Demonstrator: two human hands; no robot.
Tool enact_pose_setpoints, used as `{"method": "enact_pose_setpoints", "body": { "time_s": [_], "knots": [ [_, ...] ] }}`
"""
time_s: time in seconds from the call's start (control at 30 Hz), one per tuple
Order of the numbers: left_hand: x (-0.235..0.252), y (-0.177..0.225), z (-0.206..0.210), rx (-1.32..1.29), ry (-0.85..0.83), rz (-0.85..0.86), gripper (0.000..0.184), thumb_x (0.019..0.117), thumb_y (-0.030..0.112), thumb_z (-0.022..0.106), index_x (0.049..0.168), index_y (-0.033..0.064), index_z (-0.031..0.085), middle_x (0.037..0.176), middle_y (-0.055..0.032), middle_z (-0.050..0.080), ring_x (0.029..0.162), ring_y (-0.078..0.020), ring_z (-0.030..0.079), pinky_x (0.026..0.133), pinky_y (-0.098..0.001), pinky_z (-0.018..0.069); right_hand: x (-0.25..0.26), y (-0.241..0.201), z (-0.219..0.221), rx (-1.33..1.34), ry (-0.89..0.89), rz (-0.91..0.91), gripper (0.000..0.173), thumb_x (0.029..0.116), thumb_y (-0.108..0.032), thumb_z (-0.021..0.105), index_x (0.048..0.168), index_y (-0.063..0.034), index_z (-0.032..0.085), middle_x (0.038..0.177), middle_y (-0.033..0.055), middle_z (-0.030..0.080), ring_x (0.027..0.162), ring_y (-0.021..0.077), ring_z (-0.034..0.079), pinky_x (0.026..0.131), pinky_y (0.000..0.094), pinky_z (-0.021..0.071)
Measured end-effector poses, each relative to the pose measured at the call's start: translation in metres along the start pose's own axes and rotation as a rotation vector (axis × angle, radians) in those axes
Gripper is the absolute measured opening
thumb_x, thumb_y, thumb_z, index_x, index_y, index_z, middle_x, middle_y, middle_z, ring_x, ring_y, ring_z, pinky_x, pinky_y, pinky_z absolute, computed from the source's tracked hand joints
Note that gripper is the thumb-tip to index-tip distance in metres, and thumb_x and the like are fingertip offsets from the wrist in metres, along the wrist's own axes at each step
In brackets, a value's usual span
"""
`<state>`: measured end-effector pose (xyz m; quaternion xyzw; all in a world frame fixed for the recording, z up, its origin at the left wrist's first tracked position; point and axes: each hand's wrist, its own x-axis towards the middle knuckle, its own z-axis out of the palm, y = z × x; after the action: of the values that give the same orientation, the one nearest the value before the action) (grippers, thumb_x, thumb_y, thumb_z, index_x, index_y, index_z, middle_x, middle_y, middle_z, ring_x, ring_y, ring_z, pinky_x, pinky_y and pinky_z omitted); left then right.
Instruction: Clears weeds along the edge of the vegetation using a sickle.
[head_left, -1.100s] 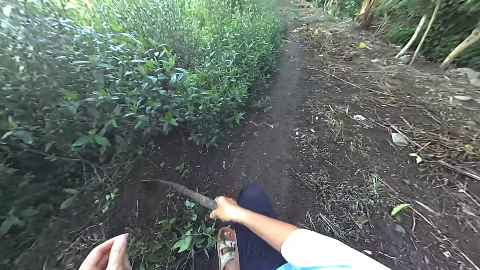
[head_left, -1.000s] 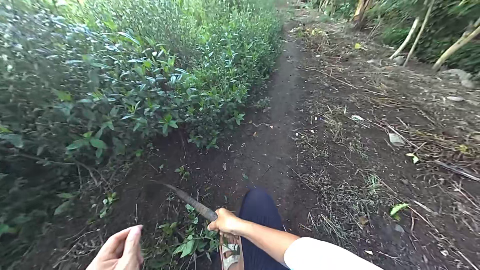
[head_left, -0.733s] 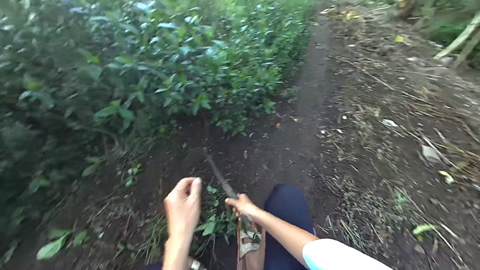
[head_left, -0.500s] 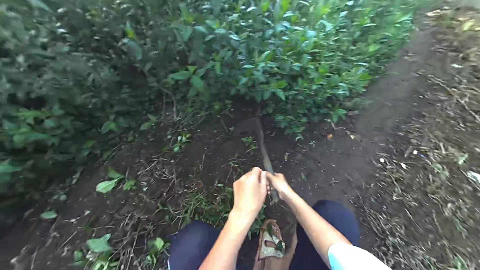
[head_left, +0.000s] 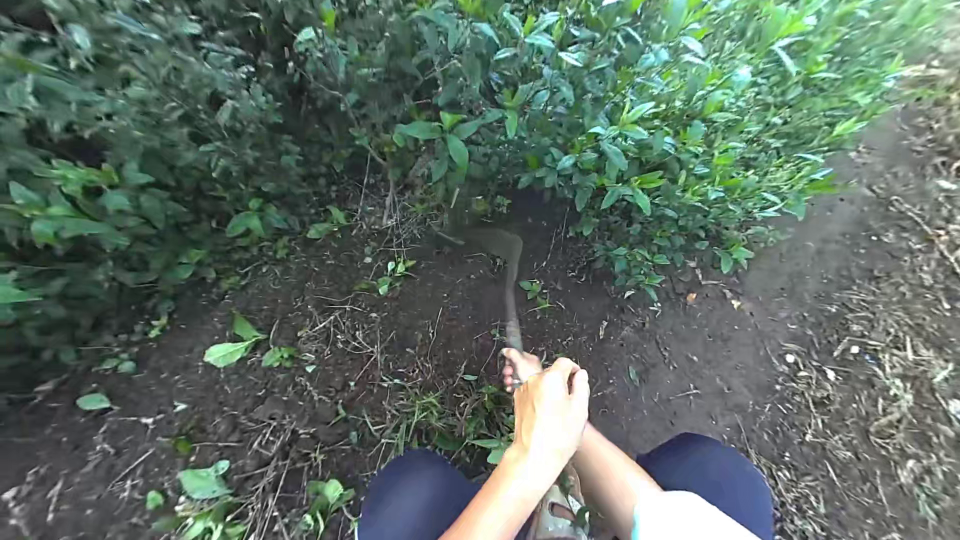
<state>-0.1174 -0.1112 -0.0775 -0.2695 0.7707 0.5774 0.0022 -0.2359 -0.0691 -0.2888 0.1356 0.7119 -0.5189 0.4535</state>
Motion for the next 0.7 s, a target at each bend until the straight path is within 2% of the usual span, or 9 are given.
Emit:
{"method": "enact_pose_setpoints", "body": {
  "time_s": [0.1, 0.2, 0.27, 0.37, 0.4, 0.47, 0.5, 0.57, 0.7],
  "knots": [
    [-0.008, -0.001, 0.001, -0.022, -0.002, 0.005, 0.027, 0.1053, 0.023, 0.052, 0.109, 0.0056, 0.072, 0.080, -0.0080, 0.067, 0.075, -0.0205, 0.064, 0.073, -0.0408, 0.0518, -0.025, -0.046, 0.005, 0.127, 0.155, -0.149, 0.026, 0.1091, -0.027, 0.052, 0.103, -0.0021, 0.054, 0.060, 0.0006, 0.049, 0.043, 0.0117, 0.049, 0.041, 0.0282, 0.0480],
    [-0.009, 0.001, 0.003, -0.018, -0.004, 0.014, 0.028, 0.1054, 0.023, 0.051, 0.108, 0.0052, 0.072, 0.079, -0.0072, 0.065, 0.073, -0.0197, 0.063, 0.073, -0.0400, 0.0508, -0.012, -0.090, 0.034, 0.377, 0.146, -0.237, 0.027, 0.1121, -0.029, 0.042, 0.099, -0.0059, 0.048, 0.060, 0.0009, 0.048, 0.045, 0.0118, 0.051, 0.044, 0.0279, 0.0513],
    [-0.008, 0.002, 0.004, -0.003, 0.007, 0.023, 0.028, 0.1059, 0.023, 0.051, 0.108, 0.0048, 0.072, 0.080, -0.0079, 0.066, 0.074, -0.0202, 0.063, 0.073, -0.0403, 0.0513, 0.009, -0.087, 0.047, 0.358, 0.062, -0.174, 0.028, 0.1119, -0.031, 0.041, 0.099, -0.0070, 0.048, 0.062, 0.0015, 0.049, 0.048, 0.0131, 0.052, 0.047, 0.0296, 0.0520],
    [-0.006, 0.000, 0.004, 0.033, 0.007, 0.016, 0.029, 0.1063, 0.024, 0.049, 0.111, 0.0049, 0.072, 0.084, -0.0097, 0.068, 0.080, -0.0226, 0.066, 0.077, -0.0430, 0.0522, 0.003, -0.040, 0.036, 0.096, -0.083, -0.019, 0.029, 0.1118, -0.031, 0.042, 0.093, -0.0106, 0.049, 0.057, -0.0025, 0.043, 0.043, 0.0109, 0.047, 0.043, 0.0279, 0.0471],
    [-0.004, 0.000, 0.004, 0.034, 0.010, 0.010, 0.030, 0.1063, 0.024, 0.049, 0.111, 0.0056, 0.072, 0.084, -0.0096, 0.068, 0.080, -0.0227, 0.066, 0.077, -0.0433, 0.0520, -0.005, -0.030, 0.030, 0.027, -0.033, 0.021, 0.028, 0.1108, -0.031, 0.046, 0.093, -0.0104, 0.050, 0.057, -0.0022, 0.042, 0.043, 0.0113, 0.045, 0.042, 0.0285, 0.0455],
    [-0.005, 0.001, 0.005, 0.021, 0.012, -0.003, 0.029, 0.1062, 0.025, 0.050, 0.110, 0.0068, 0.072, 0.084, -0.0087, 0.068, 0.079, -0.0214, 0.066, 0.076, -0.0417, 0.0518, -0.016, -0.018, 0.012, -0.063, 0.118, 0.019, 0.020, 0.1066, -0.025, 0.057, 0.105, -0.0059, 0.056, 0.063, -0.0002, 0.044, 0.044, 0.0110, 0.044, 0.042, 0.0270, 0.0437],
    [-0.007, 0.002, 0.005, 0.012, 0.012, 0.002, 0.028, 0.1060, 0.025, 0.050, 0.110, 0.0063, 0.072, 0.084, -0.0090, 0.068, 0.079, -0.0213, 0.065, 0.076, -0.0412, 0.0520, -0.021, -0.022, 0.006, -0.076, 0.152, -0.029, 0.020, 0.1052, -0.022, 0.059, 0.110, -0.0029, 0.058, 0.066, 0.0010, 0.046, 0.045, 0.0109, 0.045, 0.042, 0.0265, 0.0440],
    [-0.010, 0.004, 0.005, 0.001, 0.005, 0.025, 0.028, 0.1055, 0.023, 0.051, 0.110, 0.0047, 0.072, 0.083, -0.0095, 0.068, 0.077, -0.0218, 0.065, 0.075, -0.0421, 0.0519, -0.030, -0.044, 0.007, -0.061, 0.128, -0.126, 0.021, 0.1072, -0.024, 0.056, 0.107, -0.0021, 0.055, 0.061, 0.0004, 0.048, 0.042, 0.0097, 0.047, 0.039, 0.0254, 0.0461],
    [-0.009, 0.007, 0.008, -0.013, 0.020, 0.051, 0.028, 0.1052, 0.022, 0.051, 0.110, 0.0045, 0.072, 0.081, -0.0093, 0.068, 0.075, -0.0210, 0.065, 0.073, -0.0409, 0.0517, -0.012, -0.078, 0.064, 0.163, 0.038, -0.151, 0.025, 0.1112, -0.028, 0.046, 0.106, -0.0040, 0.048, 0.064, 0.0018, 0.049, 0.046, 0.0117, 0.051, 0.045, 0.0284, 0.0516]
  ]
}}
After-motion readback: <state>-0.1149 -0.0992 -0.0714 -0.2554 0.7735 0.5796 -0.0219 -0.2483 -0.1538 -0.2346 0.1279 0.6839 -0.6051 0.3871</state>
